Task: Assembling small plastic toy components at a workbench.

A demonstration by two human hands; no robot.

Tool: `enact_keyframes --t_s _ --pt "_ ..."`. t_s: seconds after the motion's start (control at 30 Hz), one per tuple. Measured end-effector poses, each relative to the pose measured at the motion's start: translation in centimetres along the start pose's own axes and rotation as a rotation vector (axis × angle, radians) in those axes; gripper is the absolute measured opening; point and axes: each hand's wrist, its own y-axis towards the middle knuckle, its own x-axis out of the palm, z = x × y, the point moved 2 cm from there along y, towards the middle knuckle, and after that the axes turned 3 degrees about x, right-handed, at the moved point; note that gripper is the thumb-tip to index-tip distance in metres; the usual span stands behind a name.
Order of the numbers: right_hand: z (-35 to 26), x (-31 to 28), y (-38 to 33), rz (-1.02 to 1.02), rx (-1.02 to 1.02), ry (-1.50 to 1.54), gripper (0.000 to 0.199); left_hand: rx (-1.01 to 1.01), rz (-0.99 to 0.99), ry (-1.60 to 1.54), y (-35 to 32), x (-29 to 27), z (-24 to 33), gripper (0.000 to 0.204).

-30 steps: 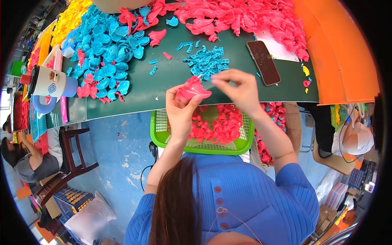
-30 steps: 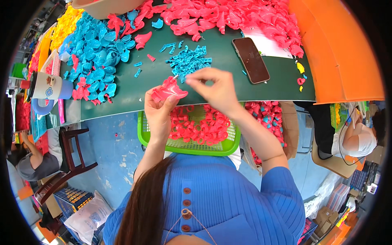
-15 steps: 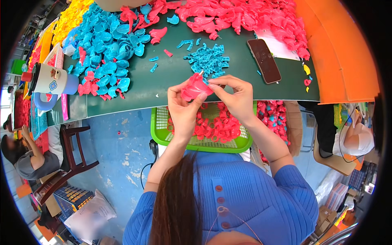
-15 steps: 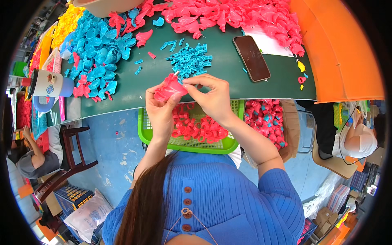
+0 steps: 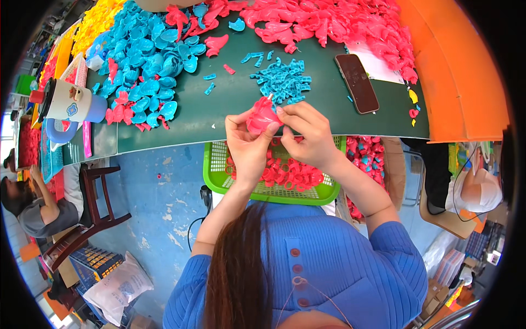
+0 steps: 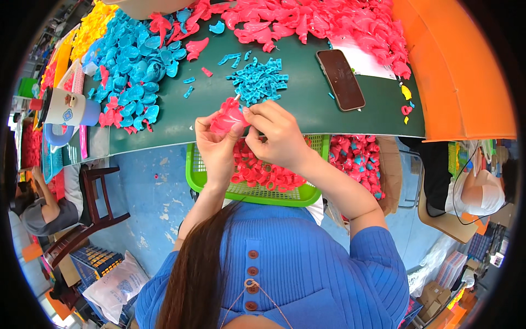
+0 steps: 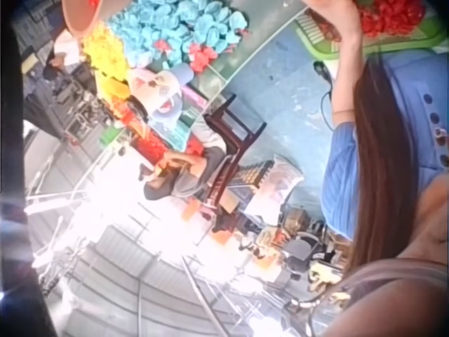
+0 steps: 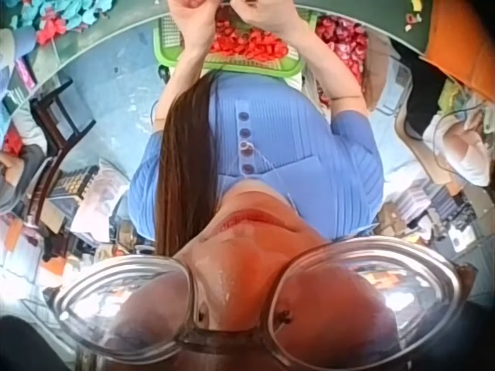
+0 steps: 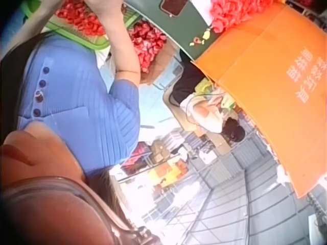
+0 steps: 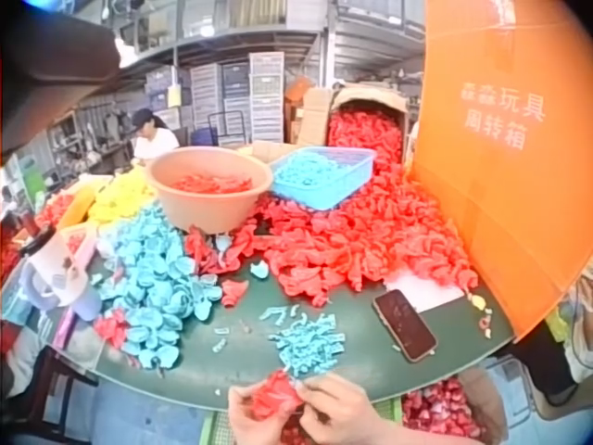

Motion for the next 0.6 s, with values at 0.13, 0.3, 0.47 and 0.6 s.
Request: enact_keyframes --t_s 0.13,0.3,0.47,0.6 --pt "-0.3 0.3 -0.1 0.006 -0.002 0.019 0.022 -0.051 0.006 -0.085 -0.2 -0.4 0.2 0.043" --pt "-1.3 1.6 0.8 0.079 0.048 0.029 0.027 -0.027 0.011 -0.051 0.0 -0.9 0.9 0.040" --pt "-0.8 2.9 3.9 -0.224 0.079 0.301 0.016 -0.024 0.102 -0.086 0.5 -3.4 2.5 0.037" --pt "1.8 5.1 11.4 -0.687 0.366 0.187 0.021 0.002 0.167 -0.120 1.8 -6.8 4.1 0.034"
